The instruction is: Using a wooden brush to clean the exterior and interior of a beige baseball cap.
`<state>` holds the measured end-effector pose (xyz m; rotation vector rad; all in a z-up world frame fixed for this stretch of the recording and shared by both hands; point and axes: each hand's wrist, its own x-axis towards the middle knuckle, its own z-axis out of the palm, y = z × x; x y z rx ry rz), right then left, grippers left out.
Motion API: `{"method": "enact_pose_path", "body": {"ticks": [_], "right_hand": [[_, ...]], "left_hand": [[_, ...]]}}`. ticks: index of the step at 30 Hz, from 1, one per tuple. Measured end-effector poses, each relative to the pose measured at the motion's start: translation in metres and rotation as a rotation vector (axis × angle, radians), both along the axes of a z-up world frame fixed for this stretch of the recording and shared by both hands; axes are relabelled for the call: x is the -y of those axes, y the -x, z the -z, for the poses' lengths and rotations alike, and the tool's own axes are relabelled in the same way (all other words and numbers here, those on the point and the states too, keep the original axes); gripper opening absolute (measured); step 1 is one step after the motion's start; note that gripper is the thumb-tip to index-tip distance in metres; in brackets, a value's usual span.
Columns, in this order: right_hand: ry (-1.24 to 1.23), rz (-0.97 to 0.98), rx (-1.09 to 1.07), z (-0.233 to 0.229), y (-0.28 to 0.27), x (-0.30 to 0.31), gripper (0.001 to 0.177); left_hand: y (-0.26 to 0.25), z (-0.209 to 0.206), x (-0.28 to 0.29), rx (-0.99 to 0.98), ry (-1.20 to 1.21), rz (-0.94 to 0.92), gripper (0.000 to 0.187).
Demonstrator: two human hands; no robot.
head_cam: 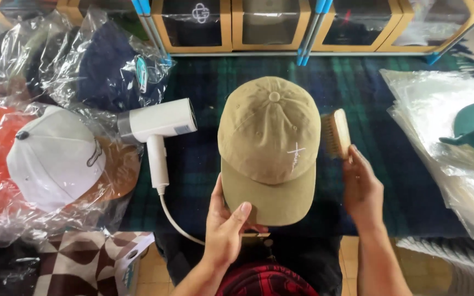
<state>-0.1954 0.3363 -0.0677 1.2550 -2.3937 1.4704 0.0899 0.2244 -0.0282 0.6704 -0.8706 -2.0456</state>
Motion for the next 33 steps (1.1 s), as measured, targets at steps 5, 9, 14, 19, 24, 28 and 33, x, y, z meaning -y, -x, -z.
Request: {"method": "enact_pose_path", "body": {"ticks": [5,9,14,19,24,28,33], "right_hand": [[0.096,-0.049,-0.058,-0.087,-0.035,0.008,0.041],[0.195,-0.373,-0.384,-0.135,-0.053,0.045,0.037],[-0.037,-0.172,0.211,-0.114,-0.036,0.069,0.036],[-0.262,-0.180,0.546,-0.086,-0.012,0.053,0.035],[0.169,-0.359,0.143,-0.110,-0.008,0.035,0.035],[0.097,-0.490,-0.045,-0.155,-0.007,0.085,0.031],[-0.235,-0.346,0.517,-0.119,0.023,0.114,0.031]], "left_hand": [[-0.007,-0.004,0.060,0.342,0.877,-0.500,0.064],[0.025,-0.065,0.119,0.352,1.338,-0.442,0.056],[0.063,-0.056,0.152,0.292,0.925,-0.073,0.053],[0.058,-0.032,0.152,0.290,0.828,-0.093,0.056],[0.058,-0.033,0.158,0.262,0.876,-0.044,0.063],[0.055,-0.038,0.160,0.268,0.887,-0.011,0.066],[0.057,-0.046,0.162,0.257,0.864,0.037,0.067]]}}
